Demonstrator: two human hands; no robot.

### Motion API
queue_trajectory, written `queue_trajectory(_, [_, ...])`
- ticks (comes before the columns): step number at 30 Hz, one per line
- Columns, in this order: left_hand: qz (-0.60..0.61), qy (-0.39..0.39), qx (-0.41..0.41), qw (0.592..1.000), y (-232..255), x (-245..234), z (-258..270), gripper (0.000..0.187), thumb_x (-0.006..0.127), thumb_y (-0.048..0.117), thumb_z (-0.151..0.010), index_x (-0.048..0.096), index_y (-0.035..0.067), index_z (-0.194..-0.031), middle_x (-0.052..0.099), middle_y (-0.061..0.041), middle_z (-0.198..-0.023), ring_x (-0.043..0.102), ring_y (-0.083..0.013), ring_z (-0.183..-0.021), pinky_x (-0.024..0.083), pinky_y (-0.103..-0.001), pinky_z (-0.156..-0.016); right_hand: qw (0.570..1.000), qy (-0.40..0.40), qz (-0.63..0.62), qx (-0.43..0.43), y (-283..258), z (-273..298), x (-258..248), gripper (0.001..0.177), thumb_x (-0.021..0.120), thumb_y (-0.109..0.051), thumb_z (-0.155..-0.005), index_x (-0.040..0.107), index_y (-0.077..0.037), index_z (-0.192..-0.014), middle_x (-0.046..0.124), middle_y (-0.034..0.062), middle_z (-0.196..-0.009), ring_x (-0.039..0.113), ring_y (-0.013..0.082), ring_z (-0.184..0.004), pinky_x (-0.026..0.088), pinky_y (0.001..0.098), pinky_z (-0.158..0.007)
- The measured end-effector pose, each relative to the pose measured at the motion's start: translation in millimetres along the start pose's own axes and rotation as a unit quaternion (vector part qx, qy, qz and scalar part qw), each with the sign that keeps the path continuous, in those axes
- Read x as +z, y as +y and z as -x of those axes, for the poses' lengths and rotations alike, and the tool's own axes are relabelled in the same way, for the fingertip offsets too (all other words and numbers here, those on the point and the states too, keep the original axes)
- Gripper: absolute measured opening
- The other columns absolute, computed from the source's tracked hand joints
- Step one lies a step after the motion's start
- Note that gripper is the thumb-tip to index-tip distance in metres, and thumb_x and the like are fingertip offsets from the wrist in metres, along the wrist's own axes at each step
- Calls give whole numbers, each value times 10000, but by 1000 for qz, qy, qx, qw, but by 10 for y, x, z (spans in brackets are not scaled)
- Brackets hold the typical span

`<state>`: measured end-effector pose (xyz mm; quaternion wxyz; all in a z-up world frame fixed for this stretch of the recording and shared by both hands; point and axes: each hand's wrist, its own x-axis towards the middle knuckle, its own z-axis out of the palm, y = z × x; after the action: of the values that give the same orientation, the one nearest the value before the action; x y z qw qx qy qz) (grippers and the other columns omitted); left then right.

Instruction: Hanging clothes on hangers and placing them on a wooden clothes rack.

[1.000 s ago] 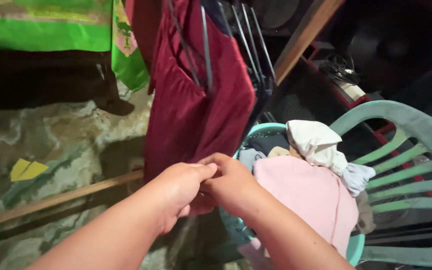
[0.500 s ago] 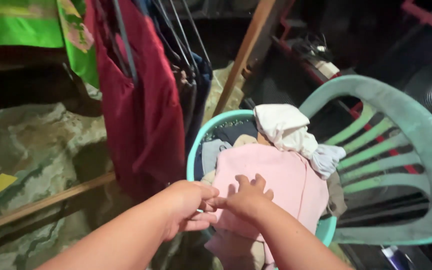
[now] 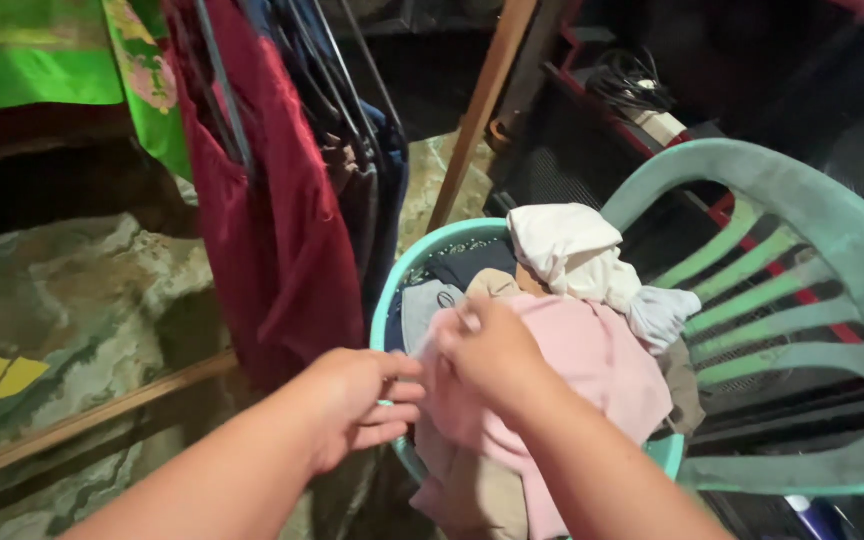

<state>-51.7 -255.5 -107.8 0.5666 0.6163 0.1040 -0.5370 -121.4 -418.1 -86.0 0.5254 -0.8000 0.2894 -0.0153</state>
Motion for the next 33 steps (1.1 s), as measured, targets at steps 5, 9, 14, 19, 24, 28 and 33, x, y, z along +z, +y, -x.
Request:
queue_trajectory(5, [144, -127, 36, 981, 172, -140, -17, 280, 627, 383, -994, 648, 123, -1097, 672, -46, -971, 685, -222, -871, 595, -425, -746, 968, -169, -179, -48, -1025, 399, -11, 131, 704, -24, -889, 698, -14, -1020, 720, 78, -855, 673, 139, -753, 542, 278, -694])
queue_trajectory(9, [191, -314, 17, 930, 524, -132, 304, 392, 574, 351, -837, 704, 28, -1018, 762, -112, -856, 731, -258, -649, 590, -428, -492, 888, -365, -280, 34, -834, 509, -20, 100, 694, -29, -914, 651, -25, -1004, 714, 82, -867, 692, 177, -757, 571, 318, -703])
queue_trajectory(14, [95, -229, 38, 968, 495, -41, 214, 278, 548, 214, -987, 659, 11, -1143, 745, -213, -947, 719, -334, -748, 601, -491, -624, 849, -430, -278, 131, -422, 471, -168, 149, 660, -101, -944, 700, -22, -1063, 753, 64, -941, 722, 151, -858, 569, 274, -796])
queue_trajectory(19, [66, -177, 62, 980, 686, -14, 559, 273, 519, 151, -949, 674, 11, -1125, 767, -191, -959, 739, -303, -777, 606, -445, -670, 924, -294, -110, 218, 170, 168, -187, 289, 647, -195, -978, 792, -38, -1172, 766, 84, -977, 636, 134, -795, 487, 290, -683])
queue_trajectory(24, [34, -232, 106, 966, 608, -259, 327, 109, 705, 117, -987, 741, 21, -1024, 725, -96, -877, 672, -174, -698, 542, -329, -569, 734, 72, -569, 363, 265, 40, -201, 249, 541, -131, -984, 747, -133, -1124, 764, 57, -1065, 709, 260, -1043, 554, 385, -778])
queue_trajectory(28, [-81, -149, 94, 981, 609, -12, 675, 197, 647, 55, -866, 823, 68, -954, 750, -115, -803, 669, -176, -614, 503, -343, -493, 738, 66, -604, 295, 55, 26, -286, 172, 564, -170, -974, 712, -127, -1050, 727, 54, -994, 673, 244, -961, 544, 378, -761])
queue_trajectory(33, [-40, -8, 66, 997, 721, 107, 850, 259, 612, 284, -943, 748, 64, -963, 744, -143, -807, 660, -240, -608, 534, -395, -509, 718, 59, -688, 87, -180, 95, -436, 210, 634, -286, -946, 608, -114, -829, 613, 44, -779, 566, 195, -718, 514, 357, -710])
